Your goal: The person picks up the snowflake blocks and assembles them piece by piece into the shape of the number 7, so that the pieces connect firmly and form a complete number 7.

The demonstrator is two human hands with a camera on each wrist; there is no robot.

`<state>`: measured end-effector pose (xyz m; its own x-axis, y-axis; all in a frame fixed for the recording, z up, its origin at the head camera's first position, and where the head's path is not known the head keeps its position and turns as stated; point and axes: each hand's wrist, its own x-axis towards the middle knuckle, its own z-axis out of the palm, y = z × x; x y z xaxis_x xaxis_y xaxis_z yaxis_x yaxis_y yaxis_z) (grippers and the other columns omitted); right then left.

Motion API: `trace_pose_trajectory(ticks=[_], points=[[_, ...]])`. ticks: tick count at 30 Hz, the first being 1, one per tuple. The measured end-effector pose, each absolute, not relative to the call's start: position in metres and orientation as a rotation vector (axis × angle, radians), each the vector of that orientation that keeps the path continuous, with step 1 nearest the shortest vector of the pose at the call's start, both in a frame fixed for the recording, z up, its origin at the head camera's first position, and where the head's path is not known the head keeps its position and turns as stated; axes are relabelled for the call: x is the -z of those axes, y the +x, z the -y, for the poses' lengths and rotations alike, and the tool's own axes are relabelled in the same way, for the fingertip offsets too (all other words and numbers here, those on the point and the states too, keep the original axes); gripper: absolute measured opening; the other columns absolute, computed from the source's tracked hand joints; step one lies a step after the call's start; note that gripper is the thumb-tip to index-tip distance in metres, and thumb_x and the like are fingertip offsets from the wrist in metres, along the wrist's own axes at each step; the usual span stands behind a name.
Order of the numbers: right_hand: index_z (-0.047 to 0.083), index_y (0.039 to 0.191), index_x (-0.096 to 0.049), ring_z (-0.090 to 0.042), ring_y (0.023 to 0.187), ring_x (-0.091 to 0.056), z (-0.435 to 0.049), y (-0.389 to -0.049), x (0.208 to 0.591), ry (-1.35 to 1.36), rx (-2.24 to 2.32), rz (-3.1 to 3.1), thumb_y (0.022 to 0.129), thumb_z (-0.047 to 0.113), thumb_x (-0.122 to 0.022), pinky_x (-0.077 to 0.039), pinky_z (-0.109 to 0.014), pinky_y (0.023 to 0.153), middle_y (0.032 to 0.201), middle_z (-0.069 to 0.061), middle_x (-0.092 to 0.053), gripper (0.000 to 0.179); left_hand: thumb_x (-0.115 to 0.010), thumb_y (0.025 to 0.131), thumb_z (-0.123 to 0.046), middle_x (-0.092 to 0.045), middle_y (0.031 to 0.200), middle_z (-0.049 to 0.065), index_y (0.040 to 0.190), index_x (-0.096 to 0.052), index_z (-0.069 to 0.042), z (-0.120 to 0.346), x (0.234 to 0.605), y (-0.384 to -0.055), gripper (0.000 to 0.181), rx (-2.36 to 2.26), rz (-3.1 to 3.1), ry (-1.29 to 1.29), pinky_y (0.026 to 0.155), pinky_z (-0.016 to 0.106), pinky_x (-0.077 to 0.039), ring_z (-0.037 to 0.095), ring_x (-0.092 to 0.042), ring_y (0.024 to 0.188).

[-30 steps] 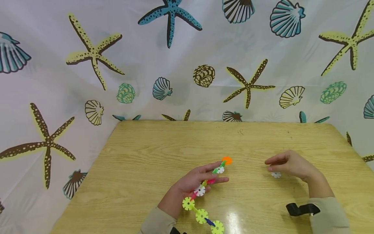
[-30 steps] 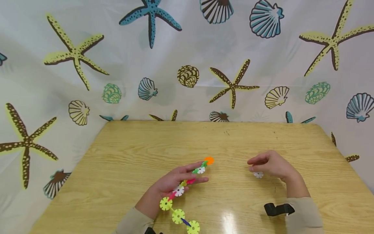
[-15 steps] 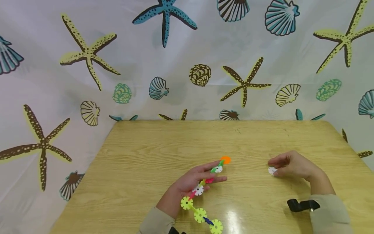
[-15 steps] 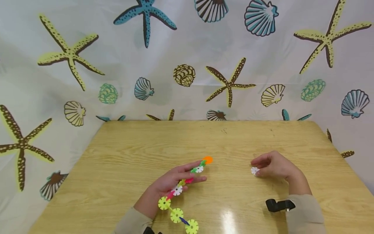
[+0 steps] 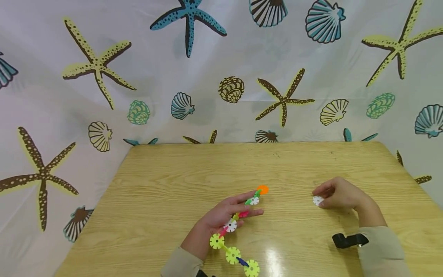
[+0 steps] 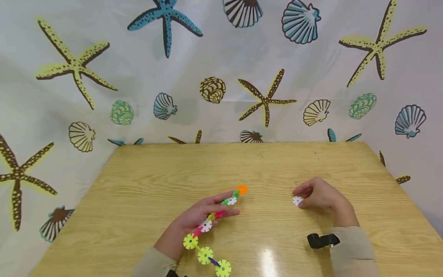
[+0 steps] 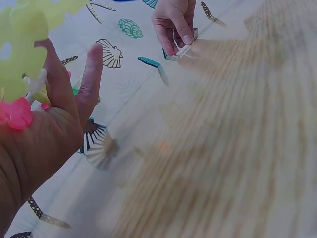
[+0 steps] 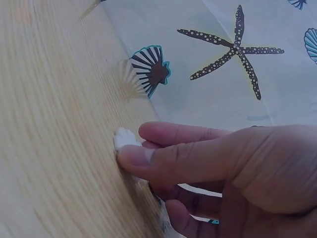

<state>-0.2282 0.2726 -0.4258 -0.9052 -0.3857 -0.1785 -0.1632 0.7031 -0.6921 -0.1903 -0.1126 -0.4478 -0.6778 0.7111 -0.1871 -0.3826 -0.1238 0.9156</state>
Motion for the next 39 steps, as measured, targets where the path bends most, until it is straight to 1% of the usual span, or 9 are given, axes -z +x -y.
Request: trace_pose_trajectory(ticks=[4,8,11,15,22,27,31,34,39], points=[[0.001,0.106,-0.076,-0.018,0.088,-0.061,-0.268,-0.23,0.421,-0.385,1.019,-2.62,0.079,0.008,-0.083,-0.052,-0.029,0.075,0.105,-0.013,-0.073,0.028,-0.048,0.105,-0.016,-0.041,0.155,0.021,0.156,-0.036,-0.022,0.114,0.449,-0.19,0.053,-1.878,-1.433,0.362,0.056,0.009,-0.045,0.005,-0.065,0.116],[-0.002,0.102,-0.076,-0.016,0.085,-0.061,-0.266,-0.23,0.418,-0.281,1.06,-2.617,0.081,0.006,-0.08,-0.052,-0.026,0.071,0.103,-0.014,-0.074,0.023,-0.047,0.106,-0.015,-0.043,0.153,0.022,0.156,-0.036,-0.022,0.114,0.451,-0.19,0.052,-1.866,-1.441,0.364,0.056,0.01,-0.045,0.006,-0.065,0.116],[-0.004,0.103,-0.075,-0.014,0.084,-0.062,-0.265,-0.227,0.419,-0.234,1.089,-2.603,0.083,0.005,-0.078,-0.053,-0.024,0.069,0.103,-0.016,-0.074,0.021,-0.046,0.106,-0.015,-0.037,0.159,0.017,0.156,-0.035,-0.022,0.114,0.453,-0.189,0.052,-1.87,-1.415,0.357,0.057,0.01,-0.045,0.006,-0.064,0.117],[-0.007,0.108,-0.073,-0.013,0.083,-0.062,-0.265,-0.226,0.421,-0.231,1.114,-2.582,0.085,0.004,-0.076,-0.053,-0.023,0.068,0.105,-0.017,-0.073,0.026,-0.045,0.106,-0.014,-0.03,0.163,0.013,0.157,-0.034,-0.021,0.115,0.454,-0.189,0.053,-1.89,-1.386,0.349,0.058,0.01,-0.046,0.005,-0.065,0.116],[-0.008,0.112,-0.07,-0.013,0.081,-0.063,-0.262,-0.226,0.421,-0.165,1.175,-2.488,0.089,0.003,-0.072,-0.058,-0.026,0.069,0.099,-0.01,-0.073,0.025,-0.045,0.106,-0.015,-0.033,0.161,0.017,0.157,-0.033,-0.021,0.115,0.453,-0.19,0.053,-1.876,-1.418,0.381,0.059,0.009,-0.046,0.004,-0.065,0.115],[-0.009,0.115,-0.069,-0.013,0.085,-0.066,-0.257,-0.227,0.419,-0.138,1.224,-2.466,0.091,0.002,-0.07,-0.06,-0.027,0.073,0.104,-0.015,-0.07,0.027,-0.044,0.107,-0.014,-0.028,0.163,0.016,0.159,-0.028,-0.018,0.115,0.453,-0.191,0.054,-1.879,-1.393,0.405,0.06,0.009,-0.047,0.004,-0.064,0.116],[-0.01,0.118,-0.067,-0.014,0.089,-0.067,-0.252,-0.227,0.421,-0.158,1.261,-2.459,0.092,0.0,-0.067,-0.061,-0.028,0.076,0.112,-0.02,-0.068,0.028,-0.043,0.107,-0.013,-0.03,0.162,0.017,0.158,-0.029,-0.019,0.115,0.452,-0.191,0.054,-1.881,-1.389,0.387,0.059,0.009,-0.047,0.004,-0.064,0.116],[-0.011,0.119,-0.066,-0.015,0.089,-0.067,-0.248,-0.227,0.423,-0.165,1.285,-2.439,0.093,-0.001,-0.065,-0.061,-0.029,0.076,0.111,-0.02,-0.068,0.028,-0.044,0.106,-0.013,-0.031,0.162,0.015,0.158,-0.031,-0.021,0.114,0.451,-0.19,0.054,-1.884,-1.391,0.376,0.058,0.009,-0.046,0.005,-0.065,0.117],[-0.01,0.12,-0.066,-0.016,0.09,-0.067,-0.242,-0.228,0.426,-0.185,1.328,-2.415,0.094,0.001,-0.065,-0.061,-0.029,0.076,0.111,-0.019,-0.066,0.028,-0.046,0.105,-0.014,-0.026,0.165,0.012,0.158,-0.031,-0.021,0.114,0.45,-0.189,0.055,-1.885,-1.384,0.391,0.058,0.009,-0.046,0.005,-0.064,0.118]])
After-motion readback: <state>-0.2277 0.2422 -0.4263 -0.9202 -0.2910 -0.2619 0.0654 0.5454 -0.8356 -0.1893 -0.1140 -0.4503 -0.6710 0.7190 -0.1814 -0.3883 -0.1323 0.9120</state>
